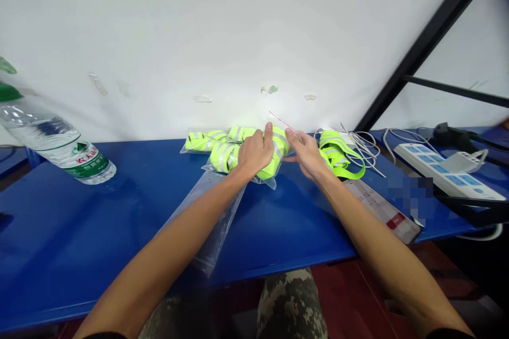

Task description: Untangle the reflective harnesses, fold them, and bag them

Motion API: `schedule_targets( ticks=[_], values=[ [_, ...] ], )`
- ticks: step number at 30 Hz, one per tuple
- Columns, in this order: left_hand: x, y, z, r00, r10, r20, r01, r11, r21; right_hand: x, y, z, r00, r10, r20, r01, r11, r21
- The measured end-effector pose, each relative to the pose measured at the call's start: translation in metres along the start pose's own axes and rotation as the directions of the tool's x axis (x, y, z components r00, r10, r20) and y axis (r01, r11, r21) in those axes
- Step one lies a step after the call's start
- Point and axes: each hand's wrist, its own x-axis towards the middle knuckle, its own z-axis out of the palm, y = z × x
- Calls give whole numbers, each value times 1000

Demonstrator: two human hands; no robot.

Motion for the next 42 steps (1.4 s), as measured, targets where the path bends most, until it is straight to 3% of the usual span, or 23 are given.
schedule_targets(
  ticks=[5, 14, 17, 20, 22, 24, 27, 29, 31, 33, 35, 37, 39, 40, 42],
  values=[
    [-5, -6, 0, 987, 150, 57, -154, 985, 73, -3, 9, 9, 995, 76, 63, -70, 994, -87],
    [-1, 2, -5, 960, 215, 178, -231, 970, 72, 1, 17, 8, 987, -153, 41, 155, 986, -57],
    [2, 6, -11, 960, 188, 207, -200, 979, 35, -1, 9, 4, 993, -73, 97, 82, 992, -93],
    [9, 13, -24, 944, 165, 285, -205, 972, 116, 1, 3, -8, 981, 40, 191, -3, 982, -191],
    [15, 17, -40, 921, 135, 366, -209, 963, 169, 6, 3, -17, 987, 70, 145, -44, 983, -176],
    [21, 17, -59, 885, 100, 455, -228, 944, 237, 13, 5, -24, 995, 101, 6, -101, 993, -68],
    [25, 11, -83, 796, -56, 602, -319, 807, 497, 22, 7, -29, 965, 182, -190, -152, 975, 159],
    [23, 6, -92, 734, -195, 651, -412, 634, 655, 24, 7, -29, 947, 224, -230, -153, 944, 292],
    [22, 5, -96, 704, -259, 661, -496, 487, 719, 24, 6, -27, 947, 238, -217, -143, 914, 379],
    [22, 14, -100, 685, -268, 678, -543, 432, 720, 24, 7, -25, 956, 226, -189, -128, 896, 425],
    [24, 30, -107, 669, -267, 693, -552, 446, 704, 24, 11, -24, 964, 205, -167, -108, 882, 458],
    [27, 48, -118, 715, -228, 661, -527, 446, 724, 23, 15, -25, 970, 186, -158, -88, 871, 483],
    [30, 57, -128, 823, -117, 555, -474, 395, 787, 23, 18, -25, 972, 166, -165, -65, 867, 494],
    [32, 55, -131, 877, -38, 480, -435, 365, 823, 23, 19, -24, 973, 156, -171, -51, 867, 496],
    [35, 38, -130, 938, 88, 334, -344, 333, 878, 25, 19, -18, 975, 126, -182, -20, 868, 497]
  ],
)
